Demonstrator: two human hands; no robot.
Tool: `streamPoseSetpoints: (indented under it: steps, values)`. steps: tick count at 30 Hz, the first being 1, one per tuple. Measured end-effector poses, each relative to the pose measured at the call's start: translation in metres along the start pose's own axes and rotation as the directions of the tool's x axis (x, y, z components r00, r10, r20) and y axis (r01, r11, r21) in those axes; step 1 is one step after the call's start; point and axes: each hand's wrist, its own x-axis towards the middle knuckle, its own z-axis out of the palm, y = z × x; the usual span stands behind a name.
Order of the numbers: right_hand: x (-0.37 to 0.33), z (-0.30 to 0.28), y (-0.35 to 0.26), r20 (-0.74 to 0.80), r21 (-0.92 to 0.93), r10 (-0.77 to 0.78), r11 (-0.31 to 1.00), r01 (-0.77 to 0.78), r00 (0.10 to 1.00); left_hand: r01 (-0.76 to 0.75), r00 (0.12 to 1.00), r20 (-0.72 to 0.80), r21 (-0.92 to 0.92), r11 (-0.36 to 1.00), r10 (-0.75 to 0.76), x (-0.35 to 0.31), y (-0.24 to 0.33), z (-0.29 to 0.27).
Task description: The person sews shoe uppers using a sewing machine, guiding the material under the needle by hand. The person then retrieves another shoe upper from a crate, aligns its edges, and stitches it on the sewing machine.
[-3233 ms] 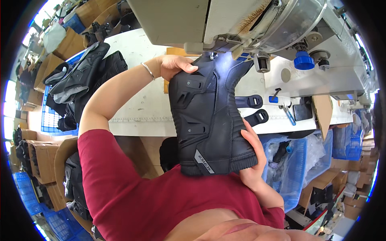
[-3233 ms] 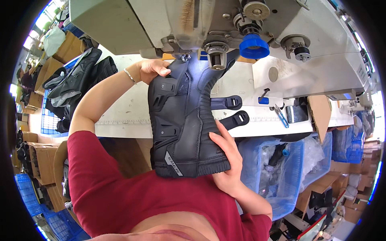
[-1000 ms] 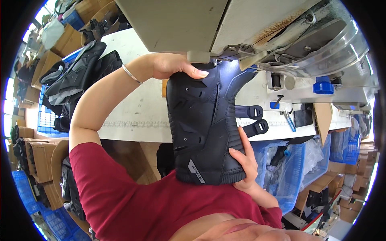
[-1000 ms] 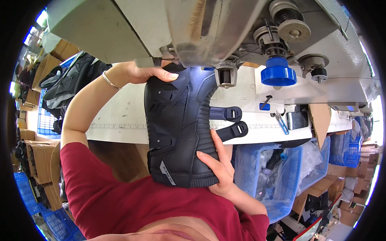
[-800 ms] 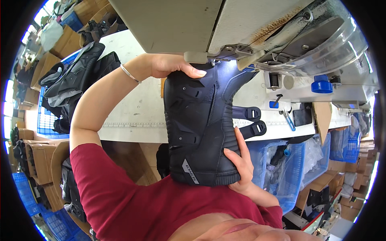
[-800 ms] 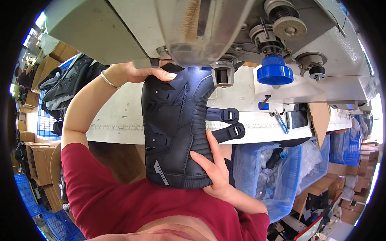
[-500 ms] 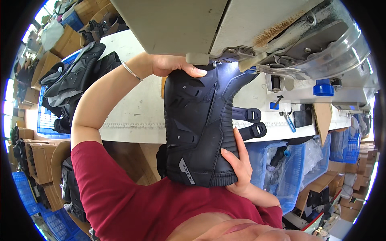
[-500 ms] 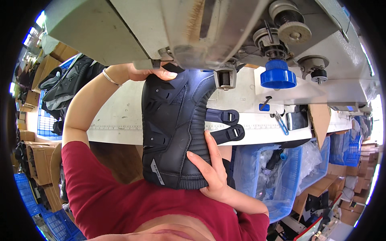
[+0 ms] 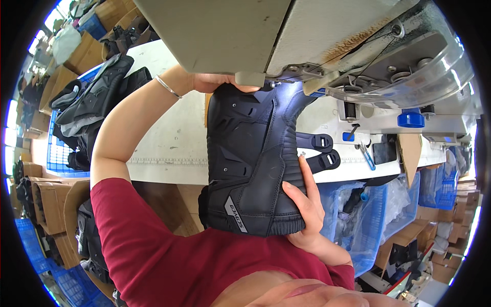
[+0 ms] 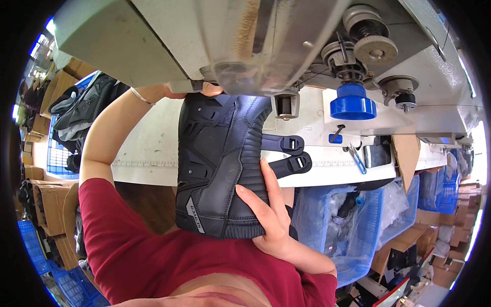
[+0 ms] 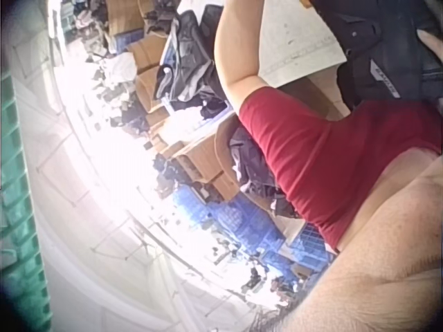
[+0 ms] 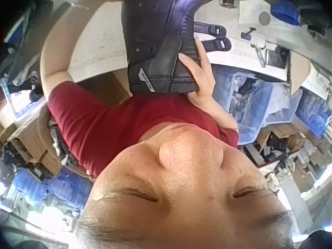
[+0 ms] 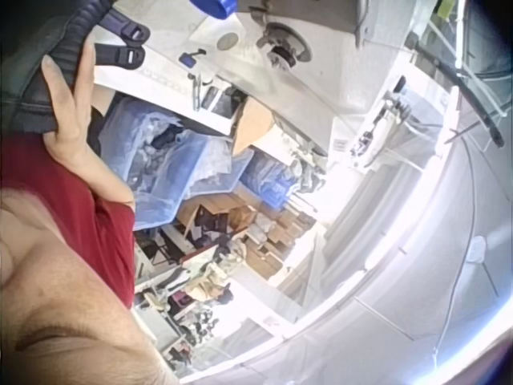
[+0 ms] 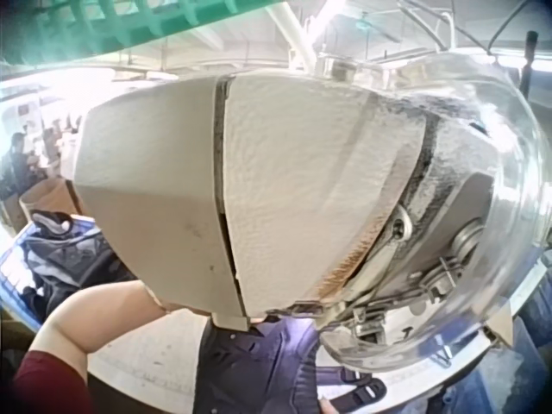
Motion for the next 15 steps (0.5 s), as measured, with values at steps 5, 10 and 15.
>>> streamPoseSetpoints:
  steps: [5,10,15]
  values:
    - [0.006,-0.006,0.001,0.001,-0.057,0.014,0.998,-0.014,1.000,-0.001,0.993,0.110,-0.255,0.967,0.030,-0.008,0.004,-0.004]
    - [0.014,-0.007,0.004,-0.038,0.001,0.031,1.000,-0.031,0.999,-0.027,0.998,0.052,-0.172,0.985,0.036,-0.012,0.004,-0.002]
    - [0.021,-0.011,0.004,-0.025,-0.005,0.023,1.000,-0.023,0.999,-0.058,0.998,-0.002,-0.094,0.994,0.058,-0.012,0.003,0.000]
